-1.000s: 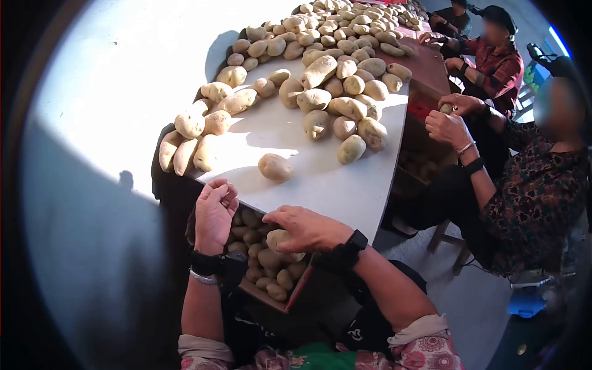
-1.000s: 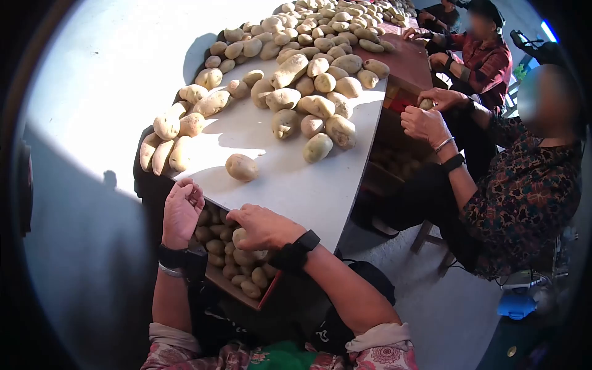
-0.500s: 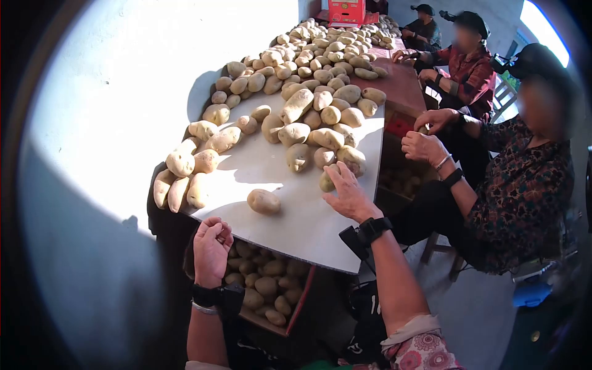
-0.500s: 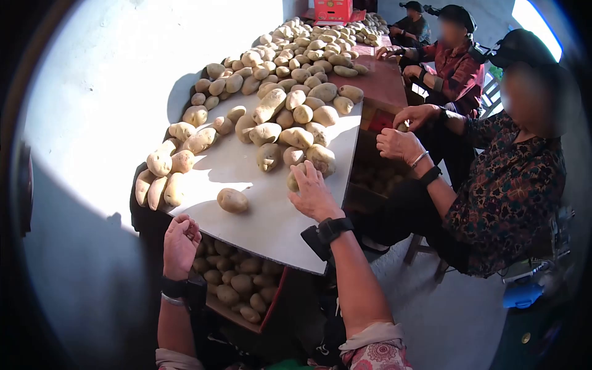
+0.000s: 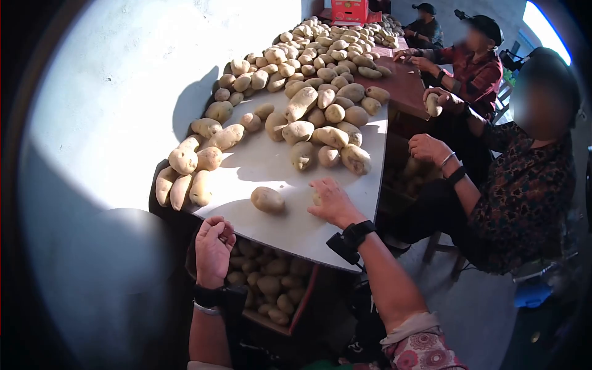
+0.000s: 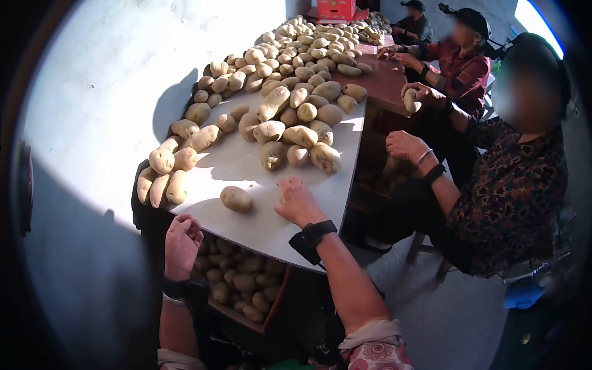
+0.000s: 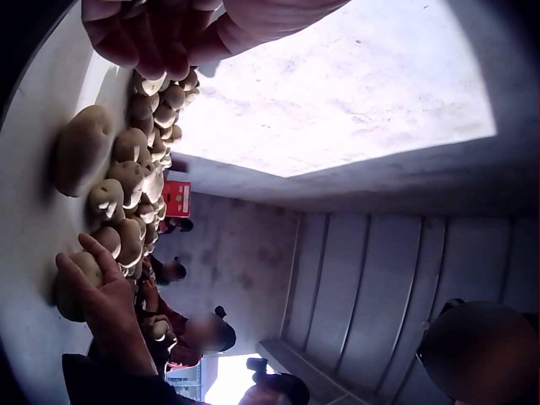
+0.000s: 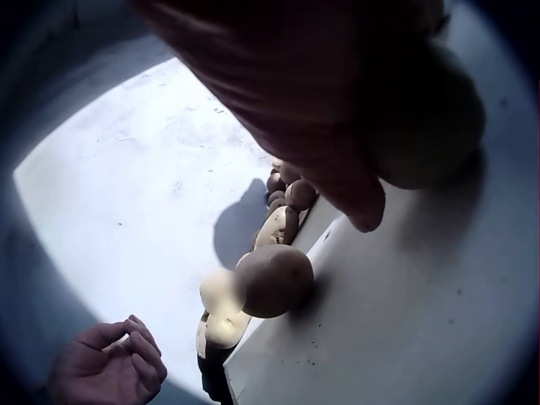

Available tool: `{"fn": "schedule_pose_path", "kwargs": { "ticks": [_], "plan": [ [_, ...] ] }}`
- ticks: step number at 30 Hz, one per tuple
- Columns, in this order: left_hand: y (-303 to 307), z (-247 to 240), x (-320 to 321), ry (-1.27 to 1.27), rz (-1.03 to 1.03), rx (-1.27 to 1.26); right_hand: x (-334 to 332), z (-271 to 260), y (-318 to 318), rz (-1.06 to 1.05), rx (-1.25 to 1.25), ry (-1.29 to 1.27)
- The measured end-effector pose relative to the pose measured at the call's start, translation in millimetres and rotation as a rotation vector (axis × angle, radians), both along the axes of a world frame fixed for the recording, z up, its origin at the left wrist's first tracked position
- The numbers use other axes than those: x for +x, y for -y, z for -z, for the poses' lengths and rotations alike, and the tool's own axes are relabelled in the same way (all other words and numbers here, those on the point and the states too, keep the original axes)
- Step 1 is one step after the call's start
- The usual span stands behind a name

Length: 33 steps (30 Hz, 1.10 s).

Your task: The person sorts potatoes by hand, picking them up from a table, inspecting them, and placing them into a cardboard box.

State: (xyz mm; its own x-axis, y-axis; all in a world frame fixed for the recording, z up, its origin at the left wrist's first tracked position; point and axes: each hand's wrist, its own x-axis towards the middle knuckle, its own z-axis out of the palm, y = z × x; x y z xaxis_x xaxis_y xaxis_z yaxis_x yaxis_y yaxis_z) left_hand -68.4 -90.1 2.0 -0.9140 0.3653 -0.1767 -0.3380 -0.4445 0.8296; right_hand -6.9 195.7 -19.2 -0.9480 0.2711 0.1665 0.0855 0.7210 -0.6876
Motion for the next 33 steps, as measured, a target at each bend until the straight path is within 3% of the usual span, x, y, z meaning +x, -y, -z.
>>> {"fn": "schedule_pose_path", "kwargs": {
  "ticks": [2,4,6,8,10,13,18,20,24,30,33],
  "plan": [
    [-1,-2,2,0.015,-0.005,0.005,4,-6,4,-0.055,0.150,0.156],
    [-1,-4,2,0.023,-0.018,0.007,8,-11,10,-0.035,0.163,0.117],
    [-1,-2,2,-0.036,0.016,-0.064,13,-12,17,-0.014,0.162,0.088],
    [-7,0,1,-0.084,0.006,-0.151,12,-17,21,-0.028,0.251,0.283],
    [-15,3,-3,-0.128,-0.010,-0.237,15,-21,28,-0.084,0.245,0.284],
    [-32,6,-7,-0.406,0.085,-0.577,17,-19,43,-0.159,0.235,0.282],
    [-57,11,-10,-0.744,0.160,-0.868,33,-16,58,-0.189,0.296,0.197],
    [-64,6,-12,-1.013,0.235,-1.025,34,-15,56,-0.231,0.258,0.134],
    [-76,16,-22,-1.036,0.225,-0.951,39,-15,50,-0.262,0.231,0.124],
    [-85,-7,-5,-0.914,0.113,-1.221,51,-27,48,-0.281,0.077,0.117],
    [-91,16,-11,-1.007,0.041,-1.125,52,-11,49,-0.212,0.174,0.055]
  ]
}}
